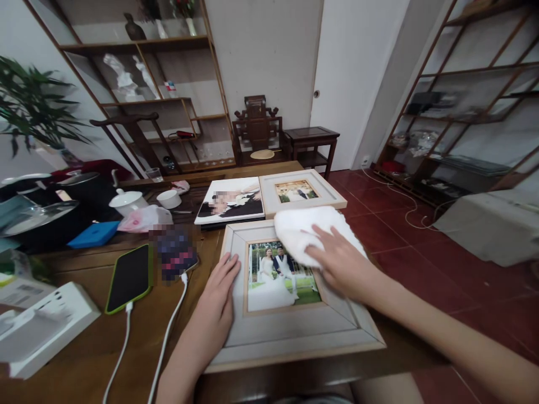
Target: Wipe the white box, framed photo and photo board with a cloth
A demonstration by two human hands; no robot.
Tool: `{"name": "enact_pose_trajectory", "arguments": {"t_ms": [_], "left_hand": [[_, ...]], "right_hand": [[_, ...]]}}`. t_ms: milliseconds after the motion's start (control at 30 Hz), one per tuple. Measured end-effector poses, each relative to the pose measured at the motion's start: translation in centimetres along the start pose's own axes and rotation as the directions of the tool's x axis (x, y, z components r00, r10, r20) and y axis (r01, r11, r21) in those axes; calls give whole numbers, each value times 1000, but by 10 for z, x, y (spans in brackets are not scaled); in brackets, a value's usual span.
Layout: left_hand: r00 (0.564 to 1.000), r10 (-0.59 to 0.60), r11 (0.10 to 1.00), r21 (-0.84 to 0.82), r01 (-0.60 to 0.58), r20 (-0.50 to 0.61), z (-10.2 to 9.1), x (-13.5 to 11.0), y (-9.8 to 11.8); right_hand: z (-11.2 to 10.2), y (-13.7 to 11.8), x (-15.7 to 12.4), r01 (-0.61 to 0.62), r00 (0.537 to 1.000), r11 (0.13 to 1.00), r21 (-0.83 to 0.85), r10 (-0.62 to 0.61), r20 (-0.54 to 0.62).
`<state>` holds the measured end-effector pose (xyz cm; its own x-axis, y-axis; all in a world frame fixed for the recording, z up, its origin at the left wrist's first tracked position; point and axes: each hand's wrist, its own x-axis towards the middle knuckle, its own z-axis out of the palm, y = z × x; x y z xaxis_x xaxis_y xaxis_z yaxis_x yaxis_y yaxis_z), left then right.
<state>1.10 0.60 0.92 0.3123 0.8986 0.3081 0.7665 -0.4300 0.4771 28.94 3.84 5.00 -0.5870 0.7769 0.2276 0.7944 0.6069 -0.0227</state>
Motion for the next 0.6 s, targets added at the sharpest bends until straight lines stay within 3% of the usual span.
{"name": "enact_pose_trajectory", "arguments": {"t_ms": [133, 233, 500, 600], "left_hand": [[1000, -11, 1000, -2, 11, -13, 0, 1, 0], [1000, -8, 1000, -3, 8, -20, 0, 1, -1], [1000, 20, 1000, 5, -20, -8, 1, 1, -5], [1000, 27, 1000, 11, -27, -3, 1, 0, -6]], "right_hand": [[7, 25, 37, 33, 999, 997, -64, -34, -18], [3, 23, 36, 68, 997, 996, -52, -67, 28], [-18, -31, -53, 137, 976, 972, 190, -165, 141], [-30, -46, -73, 169, 966, 955, 244, -209, 151]]}}
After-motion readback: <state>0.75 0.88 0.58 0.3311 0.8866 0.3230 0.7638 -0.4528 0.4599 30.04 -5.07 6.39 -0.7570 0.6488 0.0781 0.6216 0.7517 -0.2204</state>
